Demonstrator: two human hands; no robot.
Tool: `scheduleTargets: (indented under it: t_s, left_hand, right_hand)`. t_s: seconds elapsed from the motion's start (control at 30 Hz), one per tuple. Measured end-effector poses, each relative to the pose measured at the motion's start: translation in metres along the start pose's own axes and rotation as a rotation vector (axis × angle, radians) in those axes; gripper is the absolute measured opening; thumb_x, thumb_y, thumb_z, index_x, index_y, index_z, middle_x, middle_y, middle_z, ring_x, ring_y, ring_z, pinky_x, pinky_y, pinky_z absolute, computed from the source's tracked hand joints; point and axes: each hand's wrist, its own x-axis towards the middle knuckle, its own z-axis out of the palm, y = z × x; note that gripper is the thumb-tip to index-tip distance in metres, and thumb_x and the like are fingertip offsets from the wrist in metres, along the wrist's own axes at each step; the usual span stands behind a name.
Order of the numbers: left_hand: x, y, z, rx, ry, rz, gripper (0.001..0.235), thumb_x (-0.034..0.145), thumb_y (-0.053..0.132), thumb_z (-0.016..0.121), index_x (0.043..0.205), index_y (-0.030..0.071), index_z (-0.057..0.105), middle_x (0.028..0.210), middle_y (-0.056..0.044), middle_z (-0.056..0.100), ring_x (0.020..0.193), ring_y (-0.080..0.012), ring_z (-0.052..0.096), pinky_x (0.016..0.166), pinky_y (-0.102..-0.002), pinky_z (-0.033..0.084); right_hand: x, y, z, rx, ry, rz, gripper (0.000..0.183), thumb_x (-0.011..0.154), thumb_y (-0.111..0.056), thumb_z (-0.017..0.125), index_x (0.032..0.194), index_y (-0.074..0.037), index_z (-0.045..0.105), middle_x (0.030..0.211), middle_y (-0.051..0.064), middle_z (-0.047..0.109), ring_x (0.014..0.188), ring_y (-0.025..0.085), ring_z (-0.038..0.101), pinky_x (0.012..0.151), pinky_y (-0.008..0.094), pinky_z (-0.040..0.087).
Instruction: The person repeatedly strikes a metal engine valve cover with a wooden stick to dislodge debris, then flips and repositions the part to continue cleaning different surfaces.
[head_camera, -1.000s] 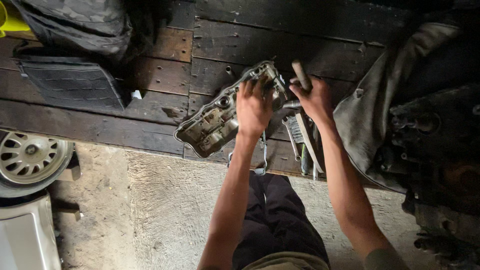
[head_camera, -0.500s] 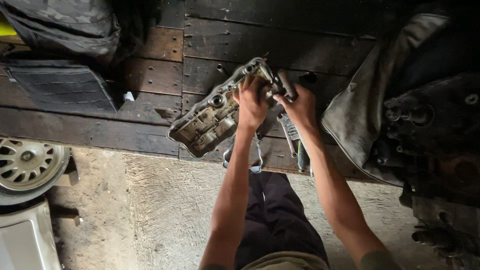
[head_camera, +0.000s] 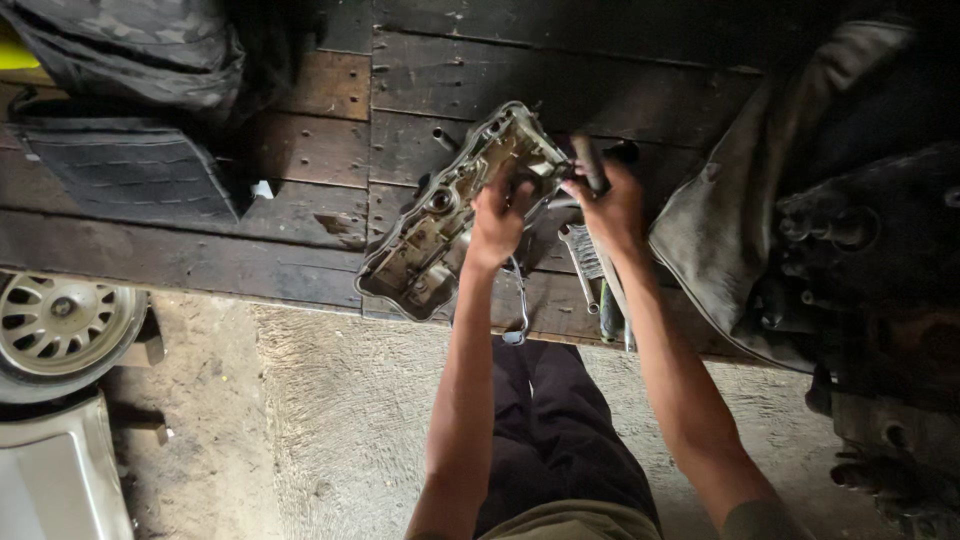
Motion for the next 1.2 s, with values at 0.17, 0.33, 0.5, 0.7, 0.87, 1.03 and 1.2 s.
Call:
scheduleTargets:
  t_s: [0.17, 0.33, 0.5, 0.7, 0.87, 1.03, 1.2]
  left_hand:
    - [-0.005, 0.015, 0.004, -0.118, -0.022, 0.124, 0.025, 0.107, 0.008, 0.057, 0.129, -0.003, 0.062, 0.117, -0.015, 0.072, 0.108, -0.0198, 0.066, 0.098, -0.032, 0.052]
    - [-0.001, 0.033, 0.017, -0.163, -0.023, -0.006, 0.026, 0.106, 0.015, 0.062, 0.124, -0.004, 0.064, 0.101, -0.011, 0.068, 0.085, -0.0125, 0.059, 0.073, -0.027, 0.049]
    - [0.011, 0.047, 0.029, 0.068, -0.085, -0.155, 0.047, 0.102, 0.022, 0.07, 0.139, -0.002, 0.053, 0.088, -0.015, 0.068, 0.073, -0.014, 0.055, 0.065, -0.028, 0.046]
    - [0.005, 0.042, 0.056, 0.095, -0.313, 0.061, 0.038, 0.101, 0.023, 0.069, 0.129, -0.002, 0.061, 0.117, -0.019, 0.072, 0.096, -0.0238, 0.074, 0.081, -0.035, 0.059]
    - [0.009, 0.07, 0.086, 0.145, -0.055, 0.152, 0.027, 0.092, 0.017, 0.079, 0.112, 0.0, 0.071, 0.106, -0.015, 0.071, 0.095, -0.0238, 0.072, 0.081, -0.035, 0.058]
    - [0.021, 0.128, 0.094, 0.174, 0.135, 0.464, 0.02, 0.088, 0.009, 0.081, 0.106, 0.007, 0.073, 0.114, -0.012, 0.064, 0.108, -0.0257, 0.059, 0.095, -0.039, 0.052]
    - [0.019, 0.117, 0.085, 0.451, 0.167, 0.477, 0.024, 0.078, -0.001, 0.079, 0.1, 0.009, 0.081, 0.108, -0.018, 0.06, 0.102, -0.0333, 0.057, 0.095, -0.046, 0.047]
  right_hand:
    - [0.003, 0.017, -0.015, 0.127, -0.043, 0.2, 0.023, 0.087, -0.008, 0.085, 0.103, -0.002, 0.07, 0.095, 0.005, 0.069, 0.086, 0.013, 0.066, 0.079, 0.031, 0.057]
    - [0.002, -0.008, -0.055, 0.412, 0.074, 0.236, 0.024, 0.091, -0.006, 0.082, 0.109, -0.008, 0.066, 0.097, -0.002, 0.069, 0.075, 0.005, 0.059, 0.064, 0.022, 0.049]
    - [0.034, -0.056, -0.102, 0.422, 0.129, 0.271, 0.024, 0.094, -0.001, 0.079, 0.112, -0.006, 0.065, 0.09, -0.001, 0.068, 0.062, 0.002, 0.052, 0.049, 0.018, 0.036]
    - [0.048, -0.114, -0.141, 0.504, 0.103, 0.123, 0.017, 0.102, 0.002, 0.077, 0.113, -0.003, 0.065, 0.092, 0.003, 0.068, 0.063, 0.005, 0.049, 0.053, 0.021, 0.034]
    - [0.044, -0.15, -0.155, 0.511, 0.227, 0.04, 0.022, 0.102, 0.001, 0.08, 0.116, -0.004, 0.063, 0.097, 0.006, 0.072, 0.068, 0.007, 0.055, 0.056, 0.023, 0.038]
    - [0.029, -0.156, -0.183, 0.38, 0.391, -0.15, 0.024, 0.11, -0.001, 0.086, 0.12, 0.0, 0.064, 0.092, 0.005, 0.064, 0.067, 0.01, 0.055, 0.057, 0.023, 0.04]
    - [0.001, -0.124, -0.189, 0.243, 0.474, -0.206, 0.02, 0.106, -0.006, 0.084, 0.115, -0.002, 0.067, 0.106, 0.005, 0.071, 0.088, 0.012, 0.064, 0.076, 0.024, 0.051]
